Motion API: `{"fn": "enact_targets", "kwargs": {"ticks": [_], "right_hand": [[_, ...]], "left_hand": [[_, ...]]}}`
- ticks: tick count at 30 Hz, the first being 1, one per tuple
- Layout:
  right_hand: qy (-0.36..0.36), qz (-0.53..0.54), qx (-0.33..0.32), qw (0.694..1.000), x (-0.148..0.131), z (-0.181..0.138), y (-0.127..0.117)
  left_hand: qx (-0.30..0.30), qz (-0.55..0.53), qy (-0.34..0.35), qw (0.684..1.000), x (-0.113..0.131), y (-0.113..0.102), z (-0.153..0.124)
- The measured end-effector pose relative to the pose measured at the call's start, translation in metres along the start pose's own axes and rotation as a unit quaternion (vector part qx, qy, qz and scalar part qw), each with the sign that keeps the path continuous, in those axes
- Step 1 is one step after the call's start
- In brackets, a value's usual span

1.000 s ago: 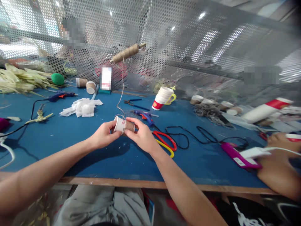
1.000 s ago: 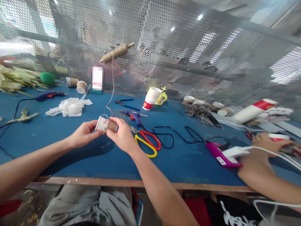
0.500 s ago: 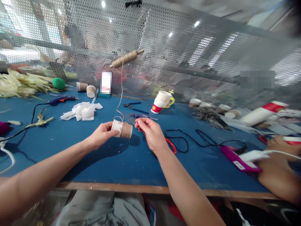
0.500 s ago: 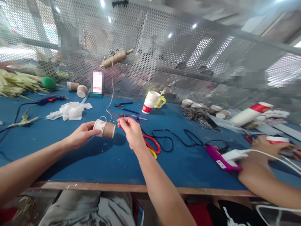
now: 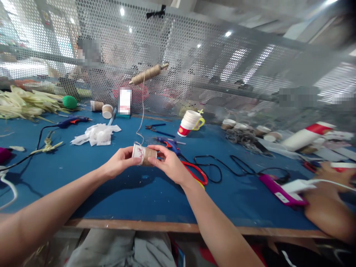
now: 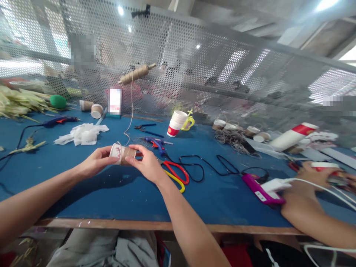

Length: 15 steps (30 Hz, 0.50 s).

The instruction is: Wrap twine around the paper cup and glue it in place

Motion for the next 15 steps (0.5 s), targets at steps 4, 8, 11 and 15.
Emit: {"fn": "enact_targets", "kwargs": {"ticks": [4,8,11,15], "right_hand": [[-0.107,-0.093,0.022,0.99,-0.018,-0.006,0.006],[-0.132,-0.117,0.023,0.984,-0.021,-0.009,0.009],[-0.101,-0.085,0.058,0.99,-0.015,-0.005,-0.005],[-0.02,0.039,0.153,0.987,-0.012,0.0,-0.032]], "left_hand": [[0.048,-0.089,-0.061,0.993,-0.012,-0.005,0.0],[0.086,-0.097,-0.086,0.988,-0.017,-0.008,-0.001],[0.092,-0.1,-0.092,0.986,-0.018,-0.008,0.0],[0.099,-0.065,-0.095,0.988,-0.021,-0.011,0.001]]}}
Point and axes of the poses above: each hand's wrist, its own z-axis towards the middle knuckle, its own y-axis out of the palm, x = y × z, the point moved 8 cm from there along z, towards the middle knuckle, and after that the axes turned 8 degrees about y, right-handed, at the moved point
